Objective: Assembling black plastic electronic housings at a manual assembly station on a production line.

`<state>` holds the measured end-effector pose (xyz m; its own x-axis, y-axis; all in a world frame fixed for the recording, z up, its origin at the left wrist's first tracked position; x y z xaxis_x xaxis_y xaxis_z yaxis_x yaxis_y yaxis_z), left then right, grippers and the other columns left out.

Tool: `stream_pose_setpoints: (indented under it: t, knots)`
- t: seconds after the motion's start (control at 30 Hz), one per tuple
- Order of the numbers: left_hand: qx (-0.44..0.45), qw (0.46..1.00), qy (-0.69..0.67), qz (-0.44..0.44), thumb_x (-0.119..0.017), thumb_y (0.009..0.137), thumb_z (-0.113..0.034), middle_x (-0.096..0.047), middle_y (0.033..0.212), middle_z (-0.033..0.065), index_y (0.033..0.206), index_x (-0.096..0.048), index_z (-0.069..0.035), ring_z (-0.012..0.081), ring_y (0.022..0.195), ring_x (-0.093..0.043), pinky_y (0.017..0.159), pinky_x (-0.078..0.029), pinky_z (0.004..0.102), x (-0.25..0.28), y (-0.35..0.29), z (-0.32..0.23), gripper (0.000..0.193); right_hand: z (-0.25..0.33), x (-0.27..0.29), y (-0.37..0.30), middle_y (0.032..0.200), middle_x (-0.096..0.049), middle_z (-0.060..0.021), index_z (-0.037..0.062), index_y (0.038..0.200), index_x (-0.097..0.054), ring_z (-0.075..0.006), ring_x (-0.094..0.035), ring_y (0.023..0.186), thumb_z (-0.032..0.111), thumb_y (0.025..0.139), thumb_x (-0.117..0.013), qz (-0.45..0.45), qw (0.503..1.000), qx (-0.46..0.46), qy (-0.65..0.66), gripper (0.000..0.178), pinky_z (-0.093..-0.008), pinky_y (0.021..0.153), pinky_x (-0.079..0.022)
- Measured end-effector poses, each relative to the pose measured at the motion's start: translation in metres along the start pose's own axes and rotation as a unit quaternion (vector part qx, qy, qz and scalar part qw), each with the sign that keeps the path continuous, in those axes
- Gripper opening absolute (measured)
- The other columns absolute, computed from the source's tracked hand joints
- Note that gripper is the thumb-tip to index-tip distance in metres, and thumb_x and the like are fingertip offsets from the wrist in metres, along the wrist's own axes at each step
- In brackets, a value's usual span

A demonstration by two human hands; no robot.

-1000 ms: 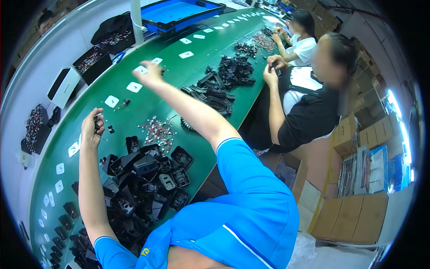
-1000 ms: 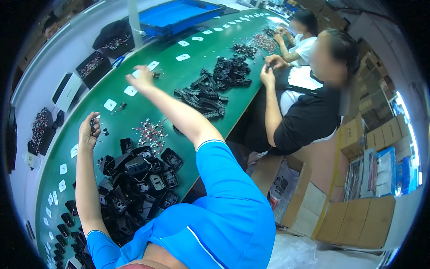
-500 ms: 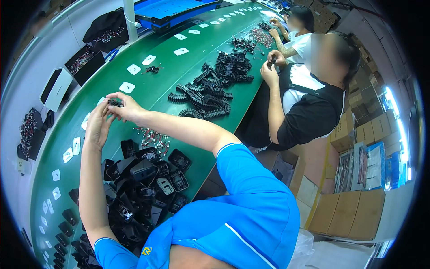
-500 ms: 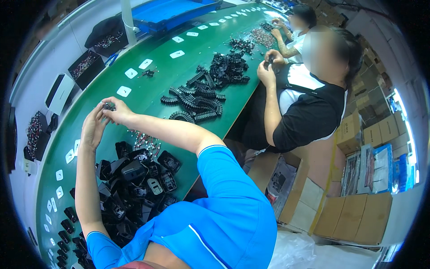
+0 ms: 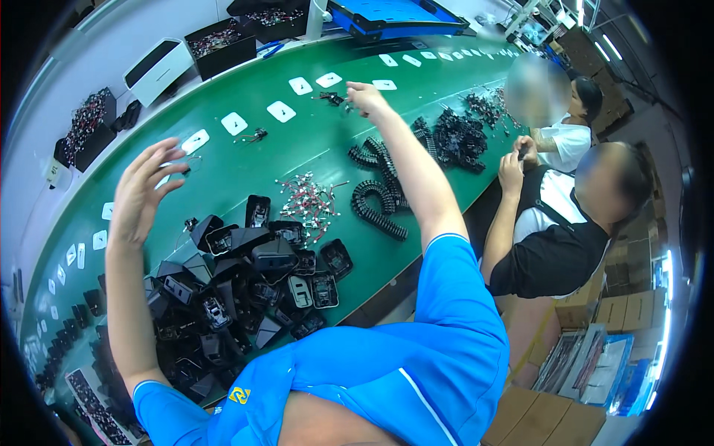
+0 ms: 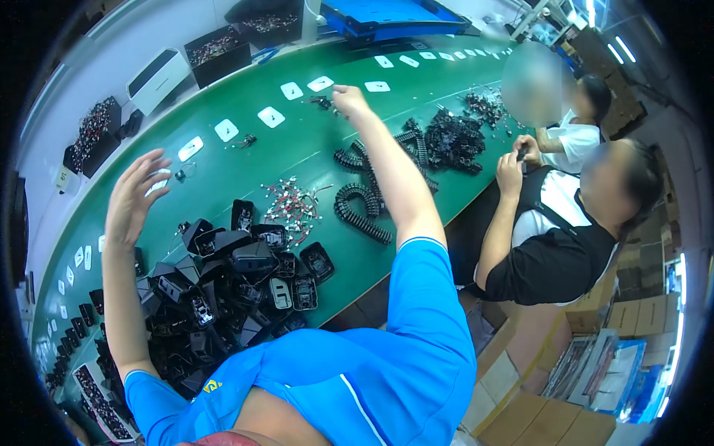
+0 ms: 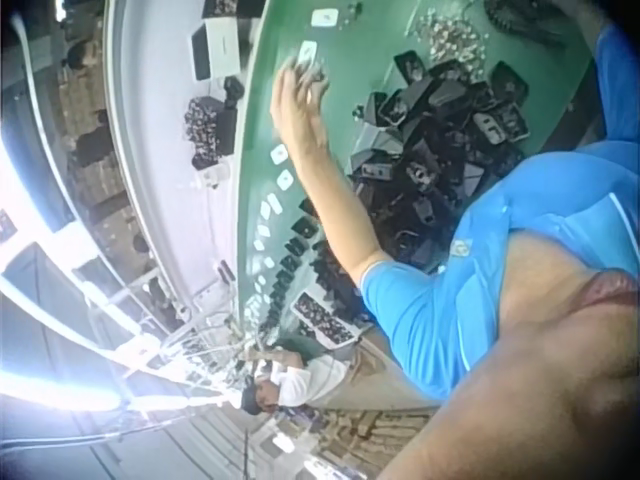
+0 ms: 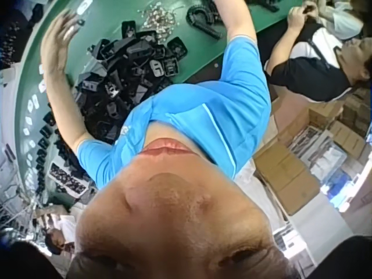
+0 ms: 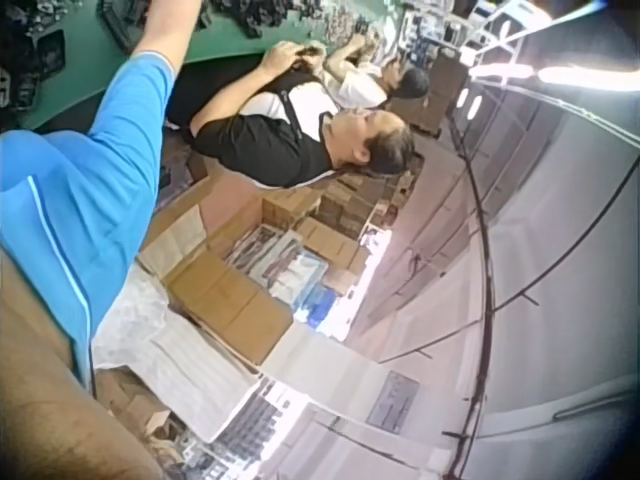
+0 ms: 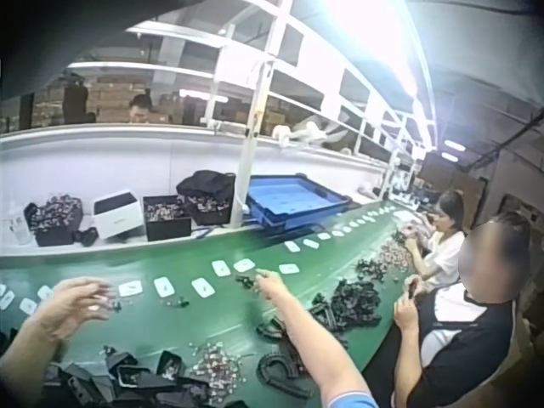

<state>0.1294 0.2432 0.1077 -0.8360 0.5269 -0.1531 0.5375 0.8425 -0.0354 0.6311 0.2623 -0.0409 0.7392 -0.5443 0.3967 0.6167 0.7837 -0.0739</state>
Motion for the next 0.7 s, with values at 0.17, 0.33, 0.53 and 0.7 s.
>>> stream_pose_setpoints:
  t: [0.17, 0.33, 0.53, 0.7]
  knots:
    - [-0.046, 0.994, -0.007, -0.096, -0.055, 0.104, -0.027, -0.062, 0.125, 0.0149, 0.141, -0.051, 0.002, 0.0177, 0.106, -0.062, 0.091, -0.052, 0.0305, 0.088, -0.076, -0.011, 0.047, -0.017, 0.059, 0.035, 0.103, -0.071, -0.0142, 0.0121, 0.129, -0.067, -0.0275, -0.067, 0.094, 0.017, 0.087, -0.063, -0.107, 0.985, 0.031, -0.129, 0.042, -0.0354, 0.078, -0.054]
    - [-0.102, 0.942, -0.037, -0.317, -0.043, 0.107, -0.031, -0.043, 0.149, 0.0156, 0.155, -0.032, -0.001, 0.0228, 0.133, -0.043, 0.116, -0.031, 0.0359, 0.162, -0.197, -0.037, 0.058, 0.023, 0.105, 0.071, 0.111, -0.069, -0.0167, 0.0135, 0.127, -0.067, -0.0336, -0.066, 0.100, 0.019, 0.083, -0.067, -0.216, 0.946, 0.101, -0.221, 0.044, -0.0407, 0.092, -0.051]
    - [-0.179, 0.866, -0.085, -0.459, -0.046, 0.091, -0.040, -0.058, 0.112, 0.0272, 0.156, -0.021, 0.005, 0.0335, 0.102, -0.054, 0.107, -0.035, 0.0486, 0.330, -0.287, 0.019, 0.083, 0.050, 0.141, 0.061, 0.116, -0.069, -0.0188, 0.0136, 0.124, -0.068, -0.0361, -0.066, 0.104, 0.020, 0.082, -0.068, -0.410, 0.858, 0.128, -0.283, 0.043, -0.0434, 0.101, -0.049]
    - [-0.193, 0.872, 0.021, -0.449, -0.048, 0.092, -0.036, -0.059, 0.113, 0.0257, 0.152, -0.027, 0.005, 0.0325, 0.102, -0.056, 0.104, -0.038, 0.0460, 0.321, -0.275, 0.014, 0.075, 0.056, 0.086, 0.053, 0.128, -0.068, -0.0122, 0.0123, 0.131, -0.065, -0.0311, -0.066, 0.114, 0.027, 0.086, -0.067, -0.115, 0.955, 0.106, -0.252, 0.047, -0.0450, 0.101, -0.051]
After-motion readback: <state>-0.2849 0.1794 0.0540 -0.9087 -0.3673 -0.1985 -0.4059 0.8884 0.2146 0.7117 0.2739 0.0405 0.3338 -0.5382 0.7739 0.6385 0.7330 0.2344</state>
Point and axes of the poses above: each hand's wrist, its own y-axis towards the middle knuckle, its own x-axis out of the back of the hand, z = x × y, the point moved 5 cm from there along y, towards the middle knuckle
